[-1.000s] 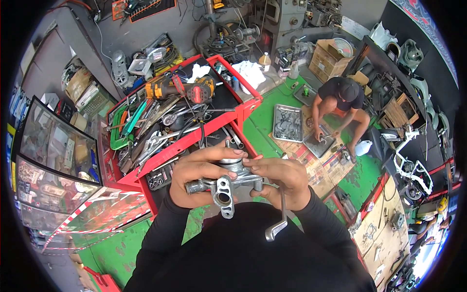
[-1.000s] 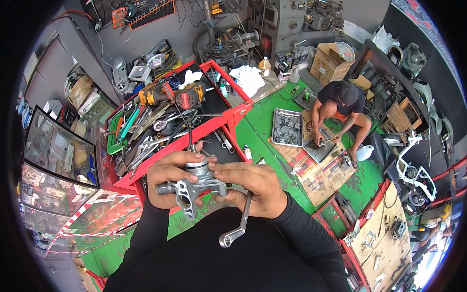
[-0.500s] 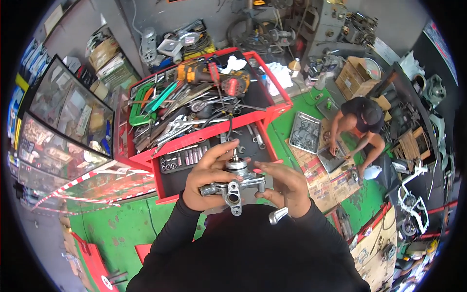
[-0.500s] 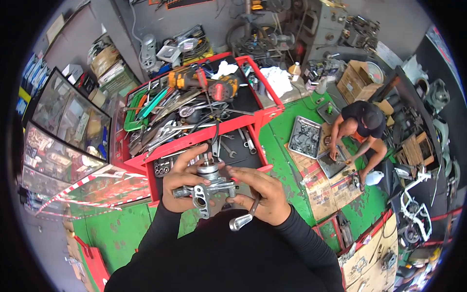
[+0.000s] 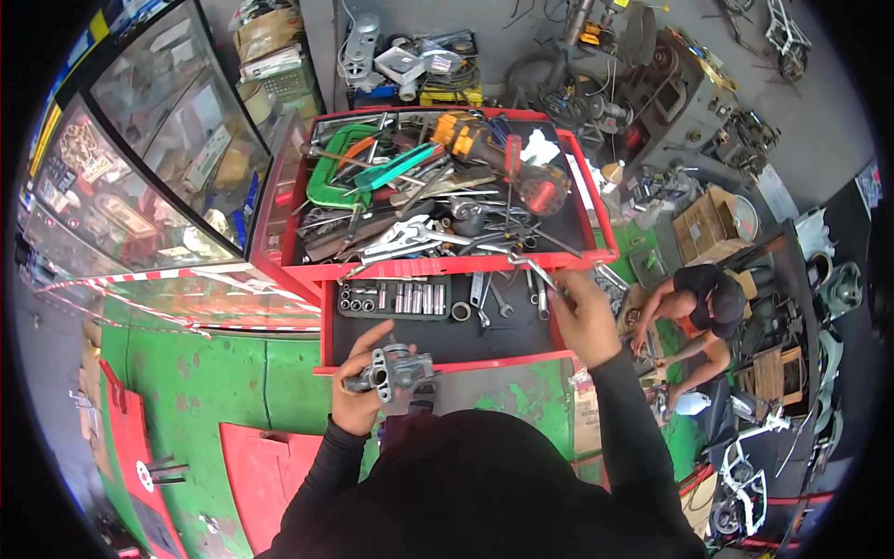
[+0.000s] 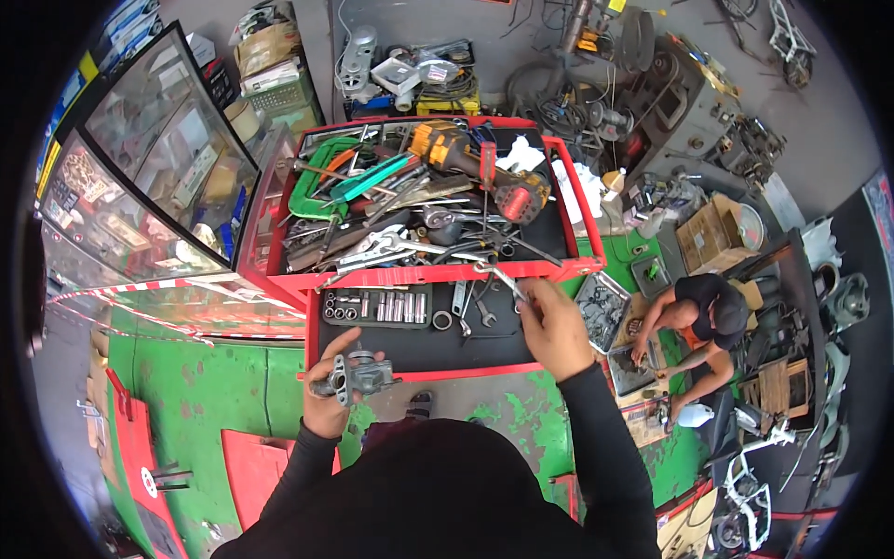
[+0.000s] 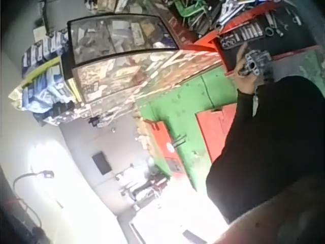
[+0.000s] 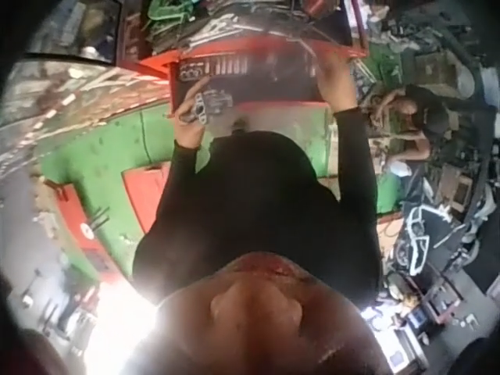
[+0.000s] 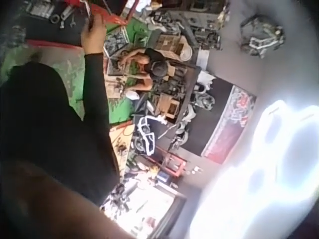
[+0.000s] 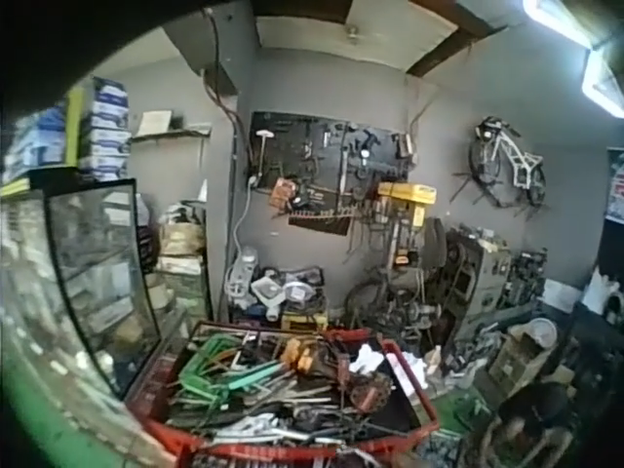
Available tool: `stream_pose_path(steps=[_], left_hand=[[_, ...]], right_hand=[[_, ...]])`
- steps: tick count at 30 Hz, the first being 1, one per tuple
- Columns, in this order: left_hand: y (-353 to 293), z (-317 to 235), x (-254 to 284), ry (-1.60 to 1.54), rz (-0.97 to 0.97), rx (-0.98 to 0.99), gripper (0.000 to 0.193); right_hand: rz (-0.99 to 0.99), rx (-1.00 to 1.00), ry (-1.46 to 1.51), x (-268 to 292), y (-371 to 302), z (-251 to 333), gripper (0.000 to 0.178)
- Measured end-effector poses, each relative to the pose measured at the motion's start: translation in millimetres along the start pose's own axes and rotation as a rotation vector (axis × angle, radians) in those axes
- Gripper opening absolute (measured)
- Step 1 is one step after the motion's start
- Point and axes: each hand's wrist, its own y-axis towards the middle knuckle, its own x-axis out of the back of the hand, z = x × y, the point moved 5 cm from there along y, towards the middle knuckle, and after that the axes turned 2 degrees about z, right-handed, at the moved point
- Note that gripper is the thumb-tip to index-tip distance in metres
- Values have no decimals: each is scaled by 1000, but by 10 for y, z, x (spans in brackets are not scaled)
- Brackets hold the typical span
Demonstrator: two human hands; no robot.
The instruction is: Inspecting a motorcycle engine component and applying sealant/grease from a tube.
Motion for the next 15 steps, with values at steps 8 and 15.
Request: stream_pose_path(steps=[8,15], left_hand=[[-125,-64,586,191,-99,-56,47],[-112,-96,864,238,-138,-60,47]], right_hand=[[19,394,-300,-486,920,-80,18],[-118,604,-347,-919,1104,29,17]])
